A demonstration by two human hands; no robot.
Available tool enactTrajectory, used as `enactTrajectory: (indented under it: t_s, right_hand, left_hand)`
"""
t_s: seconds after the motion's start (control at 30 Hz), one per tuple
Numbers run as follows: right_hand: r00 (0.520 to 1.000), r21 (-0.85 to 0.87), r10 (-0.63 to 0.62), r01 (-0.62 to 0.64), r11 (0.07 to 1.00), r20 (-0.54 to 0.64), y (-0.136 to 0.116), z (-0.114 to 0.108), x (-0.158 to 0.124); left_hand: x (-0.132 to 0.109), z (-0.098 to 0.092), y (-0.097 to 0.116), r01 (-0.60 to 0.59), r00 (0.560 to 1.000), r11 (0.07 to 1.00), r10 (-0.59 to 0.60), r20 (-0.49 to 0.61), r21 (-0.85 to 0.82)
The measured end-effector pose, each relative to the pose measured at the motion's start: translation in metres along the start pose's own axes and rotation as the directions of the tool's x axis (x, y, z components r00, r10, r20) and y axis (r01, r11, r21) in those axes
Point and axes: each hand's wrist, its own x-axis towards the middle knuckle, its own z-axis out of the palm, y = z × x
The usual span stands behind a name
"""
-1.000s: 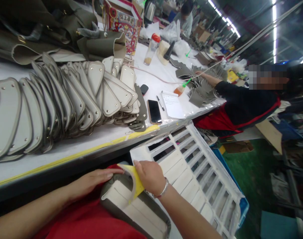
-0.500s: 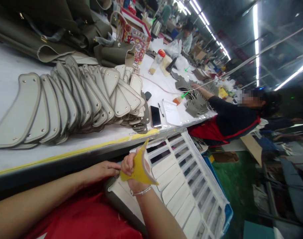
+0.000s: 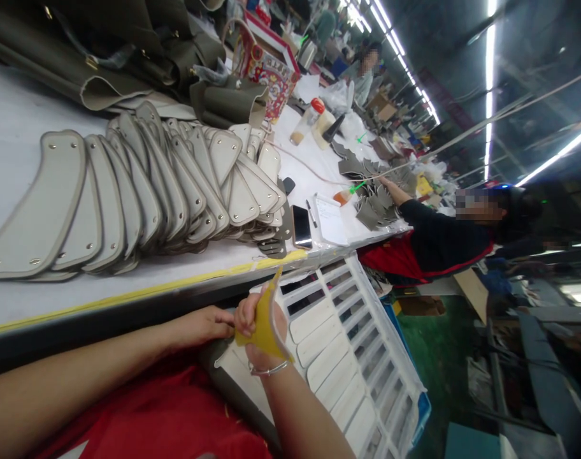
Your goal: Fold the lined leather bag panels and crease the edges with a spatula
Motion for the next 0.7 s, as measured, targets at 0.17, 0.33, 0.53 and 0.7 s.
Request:
enactTrajectory:
  t_s: [0.17,0.33,0.53,0.7]
  right_hand:
    - [0.980,-0.153,-0.151,0.131,0.980,-0.127,0.018,0.004,-0.013]
    - [0.948,-0.487,-0.287,0.188,0.853,-0.136,0.030,0.014,-0.027]
    - [0.949,-0.351,-0.230,0.145,0.925,-0.215,0.016,0.009,-0.019]
    - [0.880,-0.133,-0.030,-0.037,0.990,-0.473,-0.022,-0.011,-0.050]
  left_hand:
    - [0.000,0.002,-0.001,0.008,0.999,0.999,-0.006,-0.041,0.031]
    - [0.000,0.010,-0.005,-0.021,0.992,0.999,0.024,-0.122,0.025]
    - [-0.003,0.010,0.003,-0.008,0.993,0.997,0.017,-0.113,0.083]
    - [-0.026,-0.004,0.019,0.061,0.988,0.975,-0.029,-0.151,0.212]
